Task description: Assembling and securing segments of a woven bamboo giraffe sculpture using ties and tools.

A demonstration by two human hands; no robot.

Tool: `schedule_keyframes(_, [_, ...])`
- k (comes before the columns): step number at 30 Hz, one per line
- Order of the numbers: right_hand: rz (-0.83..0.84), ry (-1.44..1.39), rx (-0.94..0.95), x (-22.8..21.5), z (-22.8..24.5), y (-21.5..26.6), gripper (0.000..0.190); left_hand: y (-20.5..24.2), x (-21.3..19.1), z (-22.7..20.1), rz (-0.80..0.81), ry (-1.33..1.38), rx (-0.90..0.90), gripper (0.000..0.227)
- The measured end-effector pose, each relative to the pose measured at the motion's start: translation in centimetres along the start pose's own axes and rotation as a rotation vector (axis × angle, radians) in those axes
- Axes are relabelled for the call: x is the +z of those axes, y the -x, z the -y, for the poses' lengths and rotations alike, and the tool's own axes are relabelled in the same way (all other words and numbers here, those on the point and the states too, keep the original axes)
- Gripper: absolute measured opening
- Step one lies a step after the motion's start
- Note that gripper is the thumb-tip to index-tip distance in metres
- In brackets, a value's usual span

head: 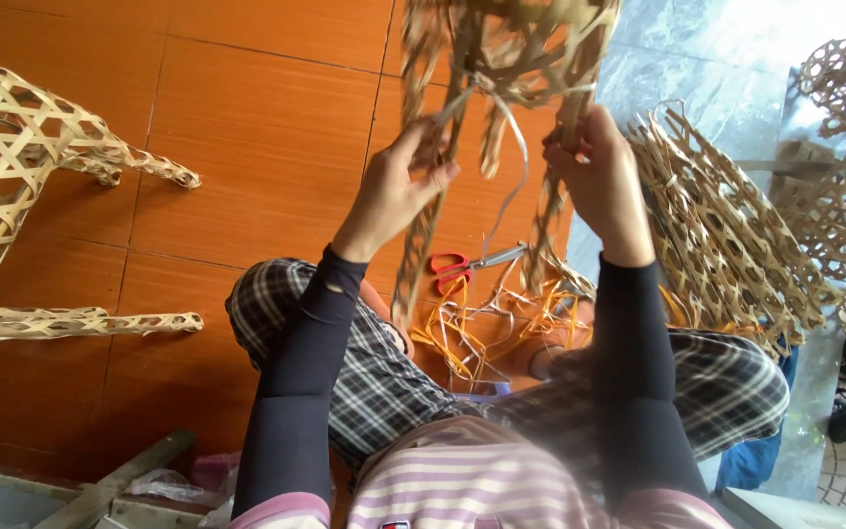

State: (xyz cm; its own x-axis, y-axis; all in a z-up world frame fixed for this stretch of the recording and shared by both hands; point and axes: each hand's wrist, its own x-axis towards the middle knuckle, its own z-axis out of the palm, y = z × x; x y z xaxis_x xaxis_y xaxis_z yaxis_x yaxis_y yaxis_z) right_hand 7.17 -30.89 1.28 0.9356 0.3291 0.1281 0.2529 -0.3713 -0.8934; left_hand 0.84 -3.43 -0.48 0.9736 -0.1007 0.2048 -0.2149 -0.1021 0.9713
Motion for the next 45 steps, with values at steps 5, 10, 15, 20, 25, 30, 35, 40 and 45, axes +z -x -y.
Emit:
schedule_keyframes(5, [-0.130,0.056,-0.076,4.9,-6.6,-0.9,0.029,-1.1,0.1,5.8,-0.031,-0.313,-0.023,0.042])
schedule_keyframes(10, [-0.341,0.493,-0.596,8.4,-14.0,-1.0,0.035,-1.5,1.7,12.7,-0.093,-0.496,-0.021,0.042])
schedule_keyframes(15, [-0.123,0.294,-0.103,9.1,-17.7,-1.4,0.019,-1.3,2.4,14.1,-0.154,-0.499,-0.090,0.054])
schedule_keyframes(20, [-0.108,0.375,-0.116,8.6,-17.2,-1.2,0.015,-1.5,2.1,14.7,-0.164,-0.549,0.048,0.051])
schedule_keyframes(25, [-0.233,0.452,-0.447,8.0,-18.9,3.3,0.023,-1.1,1.4,15.6,-0.122,-0.559,-0.138,0.048])
schedule_keyframes(30, [0.384,0.582,0.235,14.6,-35.9,14.0,0.016,0.0,-0.7,10.5,-0.133,-1.012,-0.017,0.060])
schedule_keyframes(35, [0.233,0.097,0.246,23.9,-33.3,17.1,0.020,2.7,-2.4,-0.5,-0.207,-0.934,0.017,0.040])
schedule_keyframes(40, [0.353,-0.125,0.604,28.1,-28.8,18.1,0.026,3.4,-2.8,-0.4,-0.227,-0.861,-0.043,0.025])
schedule_keyframes(45, [0.333,0.491,0.612,28.1,-30.5,19.2,0.025,2.8,-0.7,3.1,-0.195,-0.774,0.036,0.019])
